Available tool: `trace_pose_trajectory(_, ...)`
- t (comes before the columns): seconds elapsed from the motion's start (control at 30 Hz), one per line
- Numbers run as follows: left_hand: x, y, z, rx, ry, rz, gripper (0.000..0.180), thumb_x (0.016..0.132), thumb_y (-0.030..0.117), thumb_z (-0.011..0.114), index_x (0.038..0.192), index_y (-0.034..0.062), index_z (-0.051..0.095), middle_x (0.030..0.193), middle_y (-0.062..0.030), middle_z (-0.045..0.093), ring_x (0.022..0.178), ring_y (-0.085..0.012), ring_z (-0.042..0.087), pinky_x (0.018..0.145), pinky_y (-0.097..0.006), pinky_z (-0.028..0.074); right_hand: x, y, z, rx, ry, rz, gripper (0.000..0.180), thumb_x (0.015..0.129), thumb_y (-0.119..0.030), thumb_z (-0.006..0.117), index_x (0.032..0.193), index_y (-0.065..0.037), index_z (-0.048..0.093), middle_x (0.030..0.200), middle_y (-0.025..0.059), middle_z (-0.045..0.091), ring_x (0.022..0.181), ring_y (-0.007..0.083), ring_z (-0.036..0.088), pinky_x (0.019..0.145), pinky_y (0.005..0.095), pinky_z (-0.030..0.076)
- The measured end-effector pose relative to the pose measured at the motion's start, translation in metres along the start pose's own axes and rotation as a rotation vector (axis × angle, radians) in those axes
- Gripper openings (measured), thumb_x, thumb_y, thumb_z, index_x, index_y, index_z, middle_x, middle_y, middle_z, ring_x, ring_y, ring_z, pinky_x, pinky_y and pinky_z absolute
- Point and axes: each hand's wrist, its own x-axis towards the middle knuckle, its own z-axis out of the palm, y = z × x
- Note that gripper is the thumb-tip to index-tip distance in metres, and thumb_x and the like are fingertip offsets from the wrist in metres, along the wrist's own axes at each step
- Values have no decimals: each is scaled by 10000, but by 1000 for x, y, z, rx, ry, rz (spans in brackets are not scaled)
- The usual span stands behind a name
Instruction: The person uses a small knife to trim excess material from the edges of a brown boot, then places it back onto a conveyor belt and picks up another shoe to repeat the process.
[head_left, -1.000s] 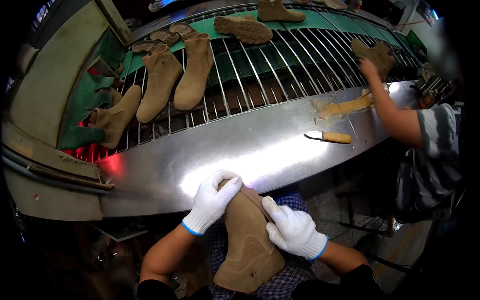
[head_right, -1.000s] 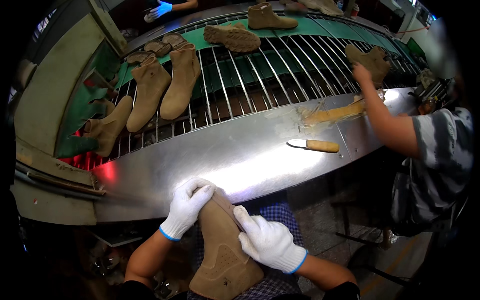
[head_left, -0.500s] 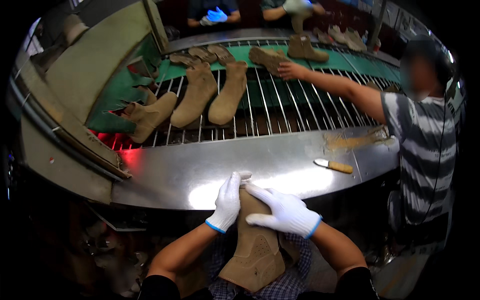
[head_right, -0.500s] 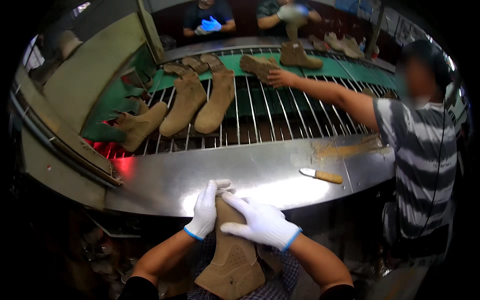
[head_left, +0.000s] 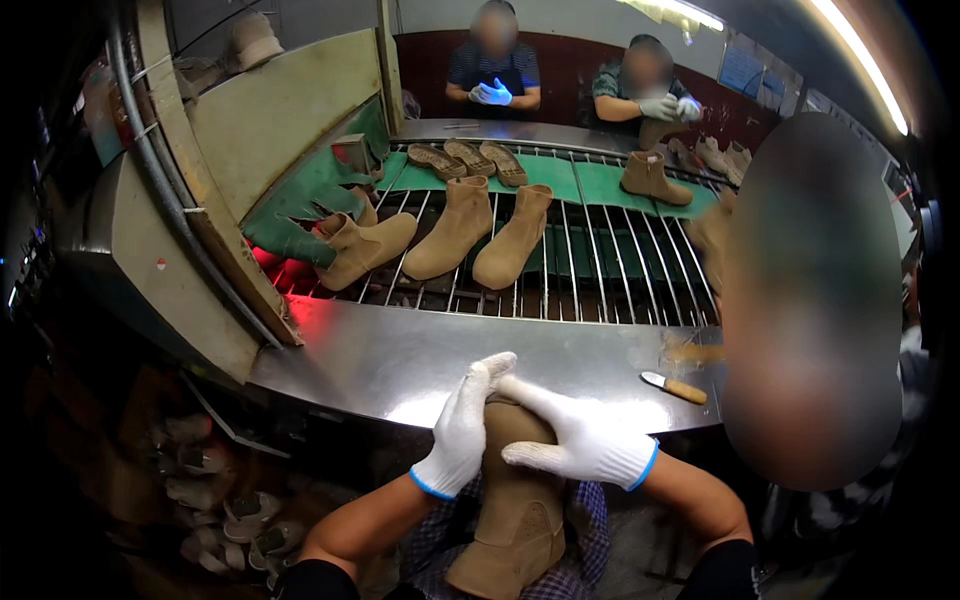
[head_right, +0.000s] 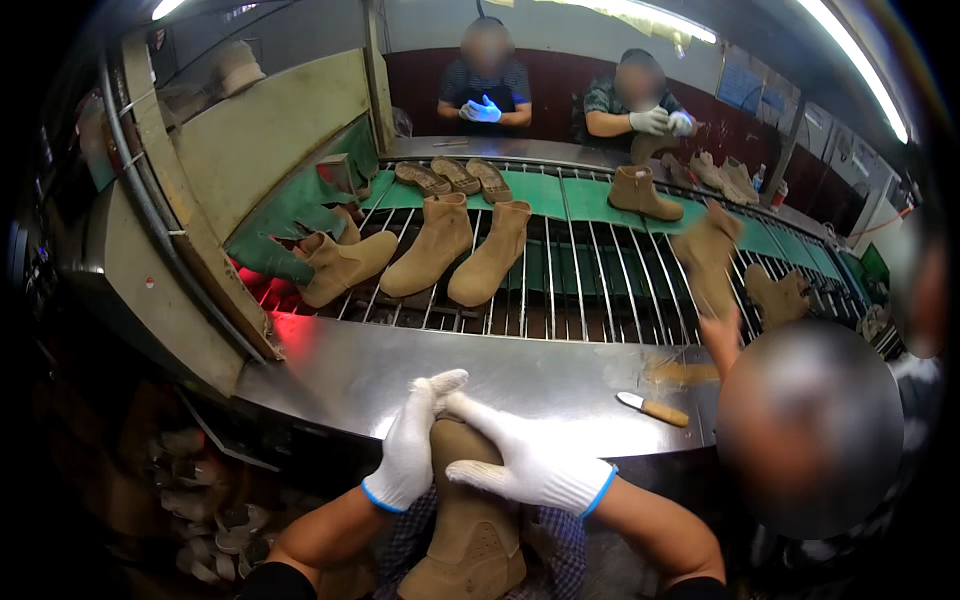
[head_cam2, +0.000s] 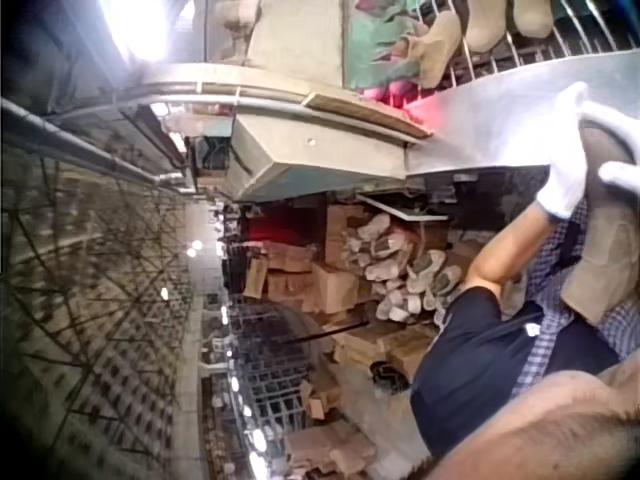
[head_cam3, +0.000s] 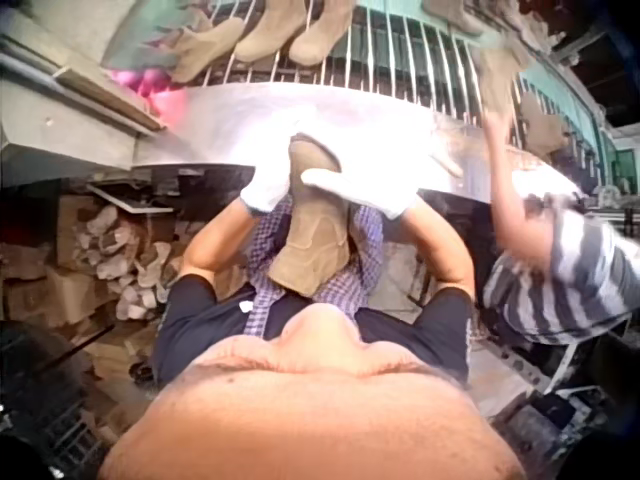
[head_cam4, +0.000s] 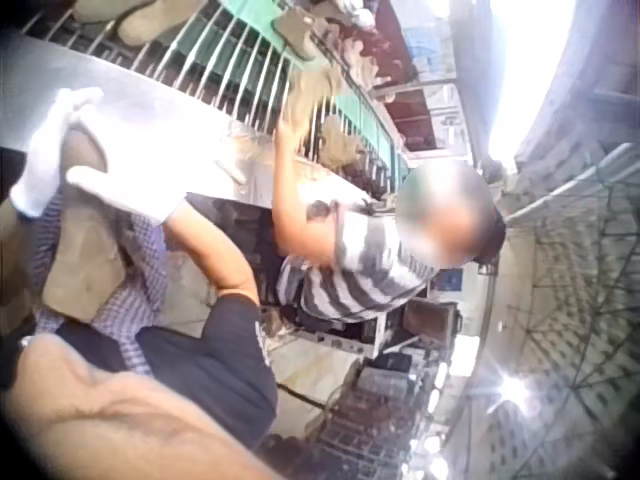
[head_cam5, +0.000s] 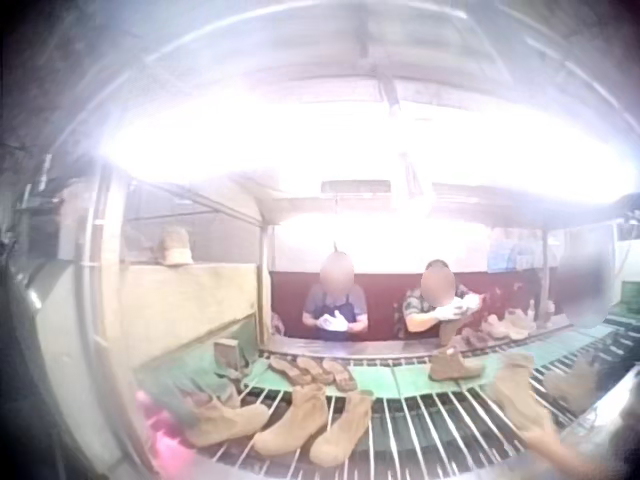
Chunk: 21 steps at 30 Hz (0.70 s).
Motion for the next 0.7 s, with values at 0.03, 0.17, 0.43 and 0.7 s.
trace_pose_trajectory(0.03,-2,10,1,-120,-44,24,653,1183,490,314,1538,-32,480,1402,-186,637,1319,-268,579,1198,-421,413,0,-2,-2,84,60,56,985,931,-424,825,1683,-80,291,1289,301,716,1175,425,735,1017,454,589)
trace_pose_trajectory(0.17,-13,1,-27,-341,-96,21,720,1146,577,384,1590,10,409,1532,-176,542,1487,-315,452,1275,-478,324,-22,-19,-8,199,312,67,1034,871,-337,905,1665,-45,311,1270,257,743,1146,364,762,1022,413,592)
trace_pose_trajectory(0.43,-55,37,-83,-324,-90,-456,884,970,462,793,1621,17,393,1592,-158,541,1439,-295,558,1228,-463,444,-27,21,-34,954,393,-297,968,908,-592,804,1585,-4,439,1392,258,632,1292,390,638,1140,531,494)
trace_pose_trajectory(0.7,13,163,18,1563,-466,248,883,758,624,900,1393,107,571,1209,-189,742,1048,-407,747,890,-476,610,23,66,-13,961,435,-409,1161,629,-548,1018,1517,-60,452,1491,231,534,1382,393,548,1170,536,453)
